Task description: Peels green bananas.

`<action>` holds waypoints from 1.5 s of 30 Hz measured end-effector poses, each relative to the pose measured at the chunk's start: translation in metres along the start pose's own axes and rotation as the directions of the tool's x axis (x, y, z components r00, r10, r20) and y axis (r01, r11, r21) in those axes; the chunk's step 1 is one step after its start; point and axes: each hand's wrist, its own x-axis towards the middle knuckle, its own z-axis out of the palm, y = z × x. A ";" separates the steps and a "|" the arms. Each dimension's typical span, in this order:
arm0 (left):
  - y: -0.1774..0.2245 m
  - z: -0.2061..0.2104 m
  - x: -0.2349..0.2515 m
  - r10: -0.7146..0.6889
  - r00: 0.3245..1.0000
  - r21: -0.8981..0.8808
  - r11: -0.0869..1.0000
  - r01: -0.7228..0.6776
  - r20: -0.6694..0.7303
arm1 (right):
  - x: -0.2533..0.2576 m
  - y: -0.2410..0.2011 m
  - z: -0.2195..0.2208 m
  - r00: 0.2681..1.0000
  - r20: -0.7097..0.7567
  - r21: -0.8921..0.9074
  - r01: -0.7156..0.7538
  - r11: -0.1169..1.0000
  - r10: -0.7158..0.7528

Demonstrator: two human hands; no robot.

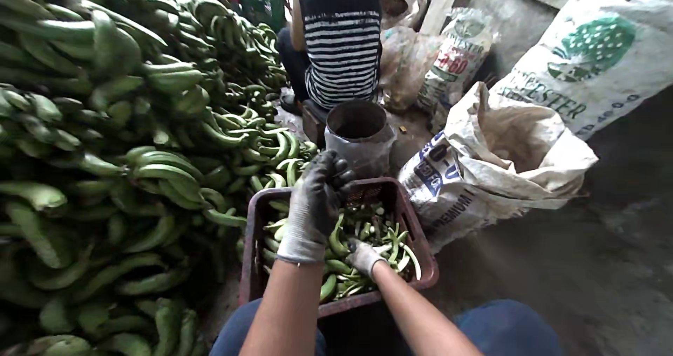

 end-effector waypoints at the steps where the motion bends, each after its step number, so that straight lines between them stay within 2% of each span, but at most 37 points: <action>1: -0.002 0.001 0.002 -0.011 1.000 -0.007 1.000 0.011 0.000 | 0.008 0.002 0.009 0.999 -0.032 0.020 -0.034 0.999 0.035; 5: -0.007 0.007 0.005 -0.052 0.998 0.059 0.997 0.053 -0.020 | 0.006 0.005 -0.001 0.997 -0.079 0.106 -0.018 0.994 0.027; 9: -0.022 0.008 0.000 -0.002 1.000 0.307 0.952 0.002 0.000 | -0.033 0.015 -0.060 0.994 -0.086 0.207 0.082 0.975 -0.065; 10: -0.025 0.009 0.000 0.008 1.000 0.433 0.901 -0.012 0.012 | -0.052 0.017 -0.079 0.987 -0.114 0.222 0.134 0.966 -0.110; 11: -0.030 0.009 -0.001 0.013 1.000 0.595 0.804 -0.023 0.022 | -0.073 0.019 -0.095 0.974 -0.155 0.219 0.195 0.956 -0.163; 13: -0.034 0.012 -0.005 -0.064 0.997 0.872 0.489 0.000 0.036 | -0.111 0.029 -0.122 0.920 -0.262 0.171 0.341 0.924 -0.291; 14: -0.040 0.013 -0.006 -0.125 0.992 0.930 0.366 0.017 0.031 | -0.127 0.034 -0.131 0.876 -0.322 0.166 0.424 0.890 -0.358; 15: -0.048 0.014 -0.006 -0.184 0.983 0.952 0.303 0.037 0.021 | -0.139 0.039 -0.135 0.823 -0.385 0.162 0.506 0.847 -0.418; 16: -0.058 0.014 -0.005 -0.236 0.972 0.952 0.302 0.052 0.021 | -0.147 0.044 -0.137 0.763 -0.445 0.162 0.584 0.796 -0.469; 17: -0.067 0.015 -0.005 -0.280 0.959 0.930 0.360 0.070 0.036 | -0.151 0.048 -0.137 0.704 -0.495 0.170 0.653 0.738 -0.509; 19: -0.079 0.017 -0.004 -0.363 0.929 0.808 0.567 0.162 0.069 | -0.153 0.051 -0.135 0.608 -0.560 0.181 0.753 0.633 -0.563; 21: -0.084 0.015 -0.002 -0.395 0.913 0.643 0.726 0.244 0.099 | -0.153 0.050 -0.133 0.581 -0.586 0.185 0.774 0.605 -0.564; 23: -0.086 0.014 0.000 -0.319 0.938 0.568 0.801 0.190 0.137 | -0.149 0.049 -0.135 0.648 -0.601 0.274 0.717 0.641 -0.467; 25: -0.090 0.014 0.002 -0.171 0.971 0.578 0.815 0.044 0.168 | -0.140 0.049 -0.144 0.772 -0.551 0.466 0.599 0.651 -0.316; 27: -0.093 0.014 0.005 -0.049 0.979 0.657 0.748 -0.096 0.199 | -0.132 0.051 -0.151 0.853 -0.484 0.643 0.498 0.582 -0.196; 29: -0.094 0.013 0.006 0.020 0.971 0.760 0.618 -0.201 0.240 | -0.135 0.049 -0.152 0.877 -0.452 0.708 0.463 0.533 -0.161; 31: -0.096 0.015 0.006 0.051 0.964 0.795 0.554 -0.245 0.262 | -0.141 0.048 -0.147 0.858 -0.471 0.652 0.494 0.576 -0.202; 36: -0.105 0.022 0.002 0.072 0.954 0.801 0.527 -0.284 0.291 | -0.142 0.047 -0.135 0.824 -0.493 0.471 0.521 0.712 -0.277; 39: -0.107 0.026 -0.001 0.096 0.951 0.789 0.537 -0.299 0.295 | -0.137 0.046 -0.131 0.860 -0.420 0.455 0.477 0.752 -0.291; 41: -0.106 0.023 -0.004 0.130 0.954 0.741 0.605 -0.291 0.269 | -0.126 0.049 -0.120 0.938 -0.247 0.461 0.336 0.821 -0.245; 43: -0.096 0.023 -0.005 0.151 0.964 0.632 0.731 -0.257 0.218 | -0.111 0.055 -0.110 0.977 -0.103 0.423 0.214 0.881 -0.188; 45: -0.078 0.022 -0.001 0.119 0.969 0.530 0.819 -0.218 0.215 | -0.106 0.055 -0.110 0.959 -0.146 0.364 0.280 0.888 -0.242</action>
